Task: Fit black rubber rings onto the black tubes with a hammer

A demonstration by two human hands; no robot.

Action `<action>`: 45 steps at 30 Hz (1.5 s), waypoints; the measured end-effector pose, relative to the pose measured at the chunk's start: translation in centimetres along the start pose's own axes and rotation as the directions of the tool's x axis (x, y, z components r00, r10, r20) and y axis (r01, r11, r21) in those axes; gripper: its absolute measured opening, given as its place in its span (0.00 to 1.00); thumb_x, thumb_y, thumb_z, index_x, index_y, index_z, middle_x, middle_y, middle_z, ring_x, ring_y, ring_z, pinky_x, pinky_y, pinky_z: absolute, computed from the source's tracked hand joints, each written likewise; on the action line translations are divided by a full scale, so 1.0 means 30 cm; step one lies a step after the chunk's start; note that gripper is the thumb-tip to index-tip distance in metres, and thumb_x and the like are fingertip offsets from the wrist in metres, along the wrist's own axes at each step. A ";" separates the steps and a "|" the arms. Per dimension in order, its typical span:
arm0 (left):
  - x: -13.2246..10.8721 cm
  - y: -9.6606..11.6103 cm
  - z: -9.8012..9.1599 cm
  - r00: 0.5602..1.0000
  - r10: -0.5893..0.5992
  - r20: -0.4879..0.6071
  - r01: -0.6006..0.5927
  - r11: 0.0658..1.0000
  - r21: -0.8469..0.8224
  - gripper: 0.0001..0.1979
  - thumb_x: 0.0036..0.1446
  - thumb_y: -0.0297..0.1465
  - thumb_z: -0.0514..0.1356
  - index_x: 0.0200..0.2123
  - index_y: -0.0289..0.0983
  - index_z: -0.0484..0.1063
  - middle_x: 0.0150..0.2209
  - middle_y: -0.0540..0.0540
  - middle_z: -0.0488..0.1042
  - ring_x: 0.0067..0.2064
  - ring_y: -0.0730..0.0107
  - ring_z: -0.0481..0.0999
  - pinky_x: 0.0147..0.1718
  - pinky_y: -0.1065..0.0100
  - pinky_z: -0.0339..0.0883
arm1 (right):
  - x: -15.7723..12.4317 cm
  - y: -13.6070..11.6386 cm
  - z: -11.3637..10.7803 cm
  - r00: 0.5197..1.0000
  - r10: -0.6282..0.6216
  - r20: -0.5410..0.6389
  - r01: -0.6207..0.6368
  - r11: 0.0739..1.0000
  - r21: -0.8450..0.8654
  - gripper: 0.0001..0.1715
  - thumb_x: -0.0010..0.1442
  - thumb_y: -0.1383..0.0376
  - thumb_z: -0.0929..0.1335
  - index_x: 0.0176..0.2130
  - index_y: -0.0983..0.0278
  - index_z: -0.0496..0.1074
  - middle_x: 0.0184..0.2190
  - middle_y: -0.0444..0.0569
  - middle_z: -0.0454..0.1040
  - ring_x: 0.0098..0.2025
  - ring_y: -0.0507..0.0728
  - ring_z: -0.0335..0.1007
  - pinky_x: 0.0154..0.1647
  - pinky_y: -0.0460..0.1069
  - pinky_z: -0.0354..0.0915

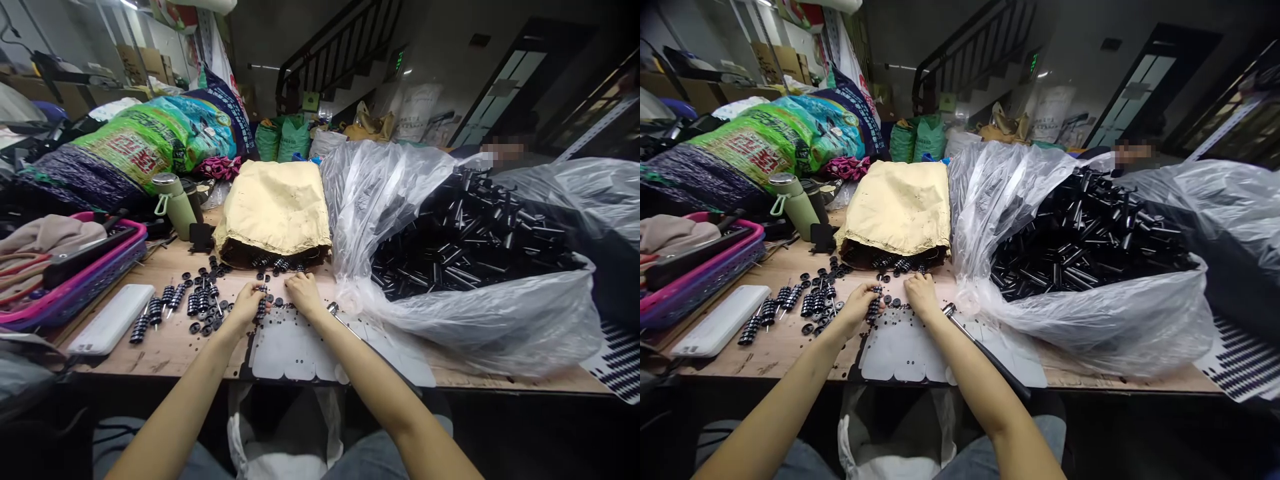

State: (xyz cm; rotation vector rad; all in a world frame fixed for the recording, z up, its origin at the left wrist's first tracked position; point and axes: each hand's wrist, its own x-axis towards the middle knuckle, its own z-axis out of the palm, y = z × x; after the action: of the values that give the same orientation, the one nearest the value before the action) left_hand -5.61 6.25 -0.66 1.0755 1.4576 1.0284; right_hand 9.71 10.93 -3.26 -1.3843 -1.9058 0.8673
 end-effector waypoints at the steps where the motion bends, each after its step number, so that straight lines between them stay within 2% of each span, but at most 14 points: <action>1: -0.027 -0.007 -0.011 0.998 -0.059 0.028 0.061 0.992 -0.108 0.09 0.52 0.32 0.51 0.37 0.35 0.61 0.25 0.50 0.67 0.21 0.75 0.68 0.20 0.72 0.63 | -0.007 -0.007 0.004 1.000 0.027 0.006 -0.028 0.997 0.068 0.06 0.55 0.69 0.64 0.33 0.65 0.70 0.41 0.54 0.72 0.49 0.59 0.59 0.51 0.57 0.51; 3: -0.078 -0.024 -0.019 0.995 -0.077 0.067 0.087 0.982 -0.165 0.11 0.52 0.38 0.52 0.33 0.35 0.62 0.24 0.52 0.65 0.18 0.79 0.64 0.15 0.76 0.56 | -0.035 -0.025 0.010 0.995 0.091 0.038 -0.097 0.971 0.217 0.10 0.57 0.63 0.63 0.38 0.65 0.69 0.41 0.54 0.72 0.45 0.57 0.64 0.46 0.54 0.58; 5: -0.122 -0.042 -0.012 0.997 -0.011 0.081 0.023 0.988 -0.156 0.15 0.51 0.41 0.54 0.35 0.35 0.65 0.23 0.54 0.65 0.16 0.81 0.61 0.14 0.77 0.53 | -0.075 -0.045 0.011 0.983 0.154 0.100 -0.180 0.915 0.361 0.17 0.58 0.57 0.61 0.40 0.66 0.69 0.37 0.54 0.73 0.39 0.55 0.69 0.39 0.51 0.63; 6: -0.141 -0.050 -0.005 0.995 0.048 0.085 -0.038 0.993 -0.114 0.17 0.50 0.42 0.55 0.38 0.35 0.66 0.24 0.53 0.66 0.17 0.80 0.62 0.15 0.76 0.56 | -0.097 -0.055 0.010 0.974 0.180 0.135 -0.221 0.878 0.424 0.19 0.58 0.55 0.61 0.39 0.67 0.69 0.34 0.53 0.74 0.37 0.55 0.70 0.36 0.50 0.64; 9: -0.180 -0.063 0.020 0.974 0.203 0.099 -0.207 0.978 0.023 0.22 0.51 0.41 0.54 0.47 0.36 0.66 0.33 0.47 0.73 0.31 0.71 0.73 0.31 0.69 0.67 | -0.159 -0.082 0.000 0.953 0.229 0.200 -0.303 0.760 0.576 0.22 0.52 0.51 0.65 0.36 0.67 0.70 0.31 0.51 0.74 0.34 0.53 0.71 0.34 0.47 0.65; 12: -0.196 -0.066 0.038 0.949 0.294 0.112 -0.307 0.943 0.131 0.21 0.53 0.40 0.53 0.48 0.36 0.67 0.47 0.43 0.71 0.49 0.64 0.68 0.49 0.62 0.60 | -0.203 -0.096 -0.016 0.940 0.261 0.218 -0.338 0.656 0.674 0.23 0.45 0.51 0.69 0.34 0.66 0.71 0.29 0.49 0.74 0.32 0.51 0.71 0.35 0.47 0.65; 14: -0.202 -0.067 0.045 0.936 0.323 0.139 -0.345 0.921 0.182 0.21 0.55 0.39 0.51 0.49 0.37 0.66 0.50 0.43 0.68 0.53 0.65 0.65 0.53 0.61 0.56 | -0.223 -0.100 -0.025 0.934 0.281 0.222 -0.352 0.605 0.714 0.23 0.43 0.51 0.71 0.32 0.66 0.71 0.28 0.48 0.74 0.30 0.50 0.71 0.34 0.46 0.65; 20: -0.229 -0.069 0.049 0.918 0.363 0.159 -0.395 0.871 0.292 0.19 0.56 0.38 0.50 0.49 0.39 0.67 0.49 0.46 0.69 0.52 0.66 0.66 0.52 0.63 0.58 | -0.263 -0.109 -0.031 0.926 0.321 0.201 -0.354 0.545 0.760 0.21 0.40 0.54 0.73 0.30 0.67 0.72 0.25 0.46 0.73 0.28 0.50 0.70 0.31 0.44 0.64; 26: -0.242 -0.071 0.056 0.918 0.348 0.190 -0.392 0.865 0.313 0.20 0.56 0.38 0.50 0.50 0.38 0.66 0.50 0.46 0.69 0.52 0.67 0.66 0.51 0.64 0.59 | -0.289 -0.118 -0.034 0.927 0.331 0.176 -0.341 0.552 0.761 0.19 0.42 0.55 0.72 0.29 0.66 0.72 0.25 0.45 0.72 0.28 0.49 0.68 0.32 0.45 0.64; 31: -0.238 -0.087 0.072 0.925 0.344 0.165 -0.378 0.881 0.283 0.21 0.56 0.39 0.51 0.50 0.37 0.65 0.51 0.44 0.68 0.53 0.65 0.65 0.53 0.62 0.58 | -0.300 -0.115 -0.044 0.975 0.206 0.085 -0.208 0.702 0.681 0.17 0.44 0.57 0.71 0.33 0.65 0.74 0.29 0.46 0.73 0.31 0.50 0.68 0.35 0.46 0.64; 36: -0.241 -0.081 0.081 0.920 0.363 0.146 -0.388 0.894 0.225 0.21 0.57 0.38 0.50 0.52 0.38 0.63 0.52 0.46 0.67 0.54 0.66 0.64 0.53 0.63 0.57 | -0.283 -0.117 -0.048 0.946 0.298 0.128 -0.286 0.578 0.764 0.19 0.43 0.54 0.71 0.31 0.66 0.73 0.25 0.46 0.73 0.28 0.51 0.70 0.33 0.47 0.65; 38: -0.243 -0.077 0.079 0.919 0.367 0.145 -0.392 0.892 0.226 0.20 0.57 0.38 0.50 0.51 0.38 0.64 0.52 0.45 0.67 0.54 0.67 0.64 0.53 0.63 0.57 | -0.276 -0.118 -0.043 0.942 0.312 0.124 -0.289 0.569 0.769 0.19 0.43 0.54 0.71 0.31 0.66 0.72 0.25 0.46 0.73 0.27 0.50 0.70 0.33 0.47 0.66; 42: -0.244 -0.079 0.073 0.911 0.379 0.161 -0.409 0.882 0.234 0.20 0.57 0.37 0.50 0.52 0.39 0.64 0.51 0.46 0.68 0.53 0.66 0.65 0.53 0.63 0.58 | -0.283 -0.118 -0.033 0.958 0.277 0.076 -0.243 0.638 0.731 0.17 0.45 0.55 0.70 0.32 0.65 0.73 0.26 0.46 0.73 0.28 0.51 0.70 0.33 0.48 0.67; 45: -0.244 -0.090 0.071 0.913 0.376 0.155 -0.405 0.873 0.270 0.20 0.56 0.38 0.50 0.50 0.39 0.65 0.50 0.45 0.68 0.52 0.65 0.65 0.52 0.62 0.58 | -0.311 -0.123 -0.034 0.985 0.172 -0.016 -0.129 0.796 0.592 0.15 0.50 0.56 0.67 0.35 0.63 0.73 0.30 0.47 0.74 0.32 0.53 0.70 0.37 0.50 0.66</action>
State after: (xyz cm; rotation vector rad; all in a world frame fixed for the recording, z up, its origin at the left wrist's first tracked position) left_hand -3.12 -1.34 -1.85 1.6702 1.3708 1.0336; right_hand 10.87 1.26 -0.67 -1.1573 -1.3052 1.3345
